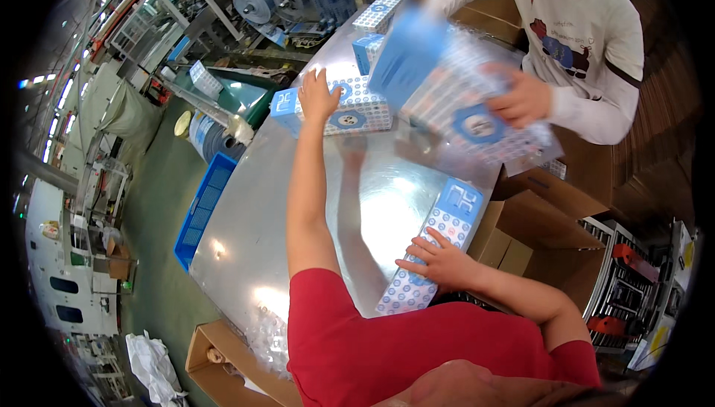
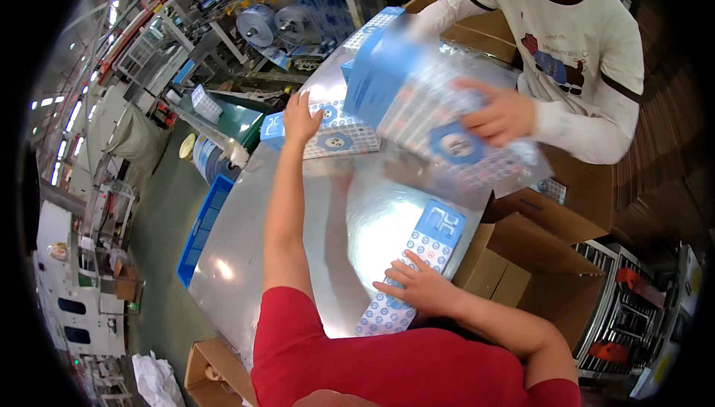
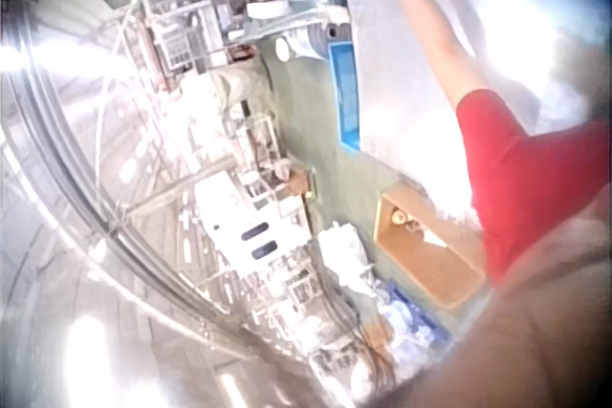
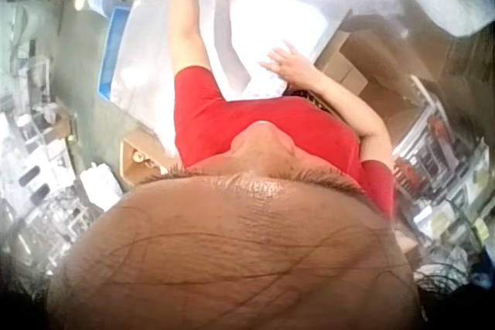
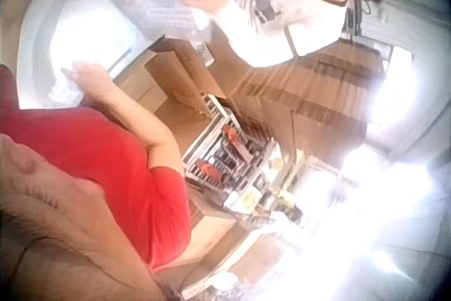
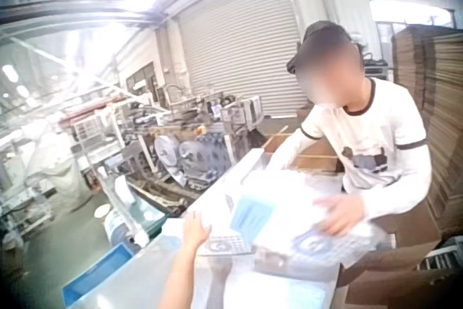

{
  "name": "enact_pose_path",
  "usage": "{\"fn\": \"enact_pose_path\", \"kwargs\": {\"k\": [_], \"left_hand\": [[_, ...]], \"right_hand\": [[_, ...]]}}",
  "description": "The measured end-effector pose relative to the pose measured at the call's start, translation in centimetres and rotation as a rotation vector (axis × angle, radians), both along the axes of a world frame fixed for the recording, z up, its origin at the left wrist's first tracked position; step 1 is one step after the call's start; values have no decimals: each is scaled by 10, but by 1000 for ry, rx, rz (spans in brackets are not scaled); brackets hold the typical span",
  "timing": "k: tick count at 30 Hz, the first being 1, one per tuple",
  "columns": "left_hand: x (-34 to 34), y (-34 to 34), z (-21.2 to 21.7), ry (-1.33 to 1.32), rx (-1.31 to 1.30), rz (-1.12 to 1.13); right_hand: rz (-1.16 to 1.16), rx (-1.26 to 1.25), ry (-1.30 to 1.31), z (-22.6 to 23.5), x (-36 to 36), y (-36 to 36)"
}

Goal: The person packs boxes with blue rectangular products by placing the items inside, folding cardboard flaps, and pushing the boxes onto a conveyor belt.

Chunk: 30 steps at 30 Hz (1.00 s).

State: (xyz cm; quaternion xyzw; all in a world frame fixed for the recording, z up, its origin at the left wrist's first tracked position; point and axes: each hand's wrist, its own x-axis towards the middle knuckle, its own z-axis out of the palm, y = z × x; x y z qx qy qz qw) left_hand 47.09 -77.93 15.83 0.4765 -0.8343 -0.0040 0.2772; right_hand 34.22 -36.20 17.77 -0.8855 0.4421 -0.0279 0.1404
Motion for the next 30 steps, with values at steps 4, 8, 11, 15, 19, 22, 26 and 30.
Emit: {"fn": "enact_pose_path", "kwargs": {"k": [4, 8, 11, 15, 19, 22, 26, 30], "left_hand": [[-36, -11, 2, -436, 129, -100], [-69, 14, 12, -669, 333, -266], [-54, 72, 6, -730, 106, -658], [0, 192, 36, -697, 314, -1221], [11, 236, 48, -533, 634, -1150], [-22, 250, 25, -198, 311, -936], [-57, 258, 3, -452, 371, -617], [-64, 273, 4, -441, 334, -579]], "right_hand": [[-37, 59, -59, 1, -5, 4], [-3, -99, 40, -4, -40, -8], [-57, -48, -22, -5, -66, -15], [-39, -95, 67, -3, -73, -14], [-30, -26, 64, -14, -59, -21], [-37, -278, 7, -23, -44, -14], [-38, -246, 112, 17, -44, 29], [-373, -261, -211, 95, -112, 139]]}}
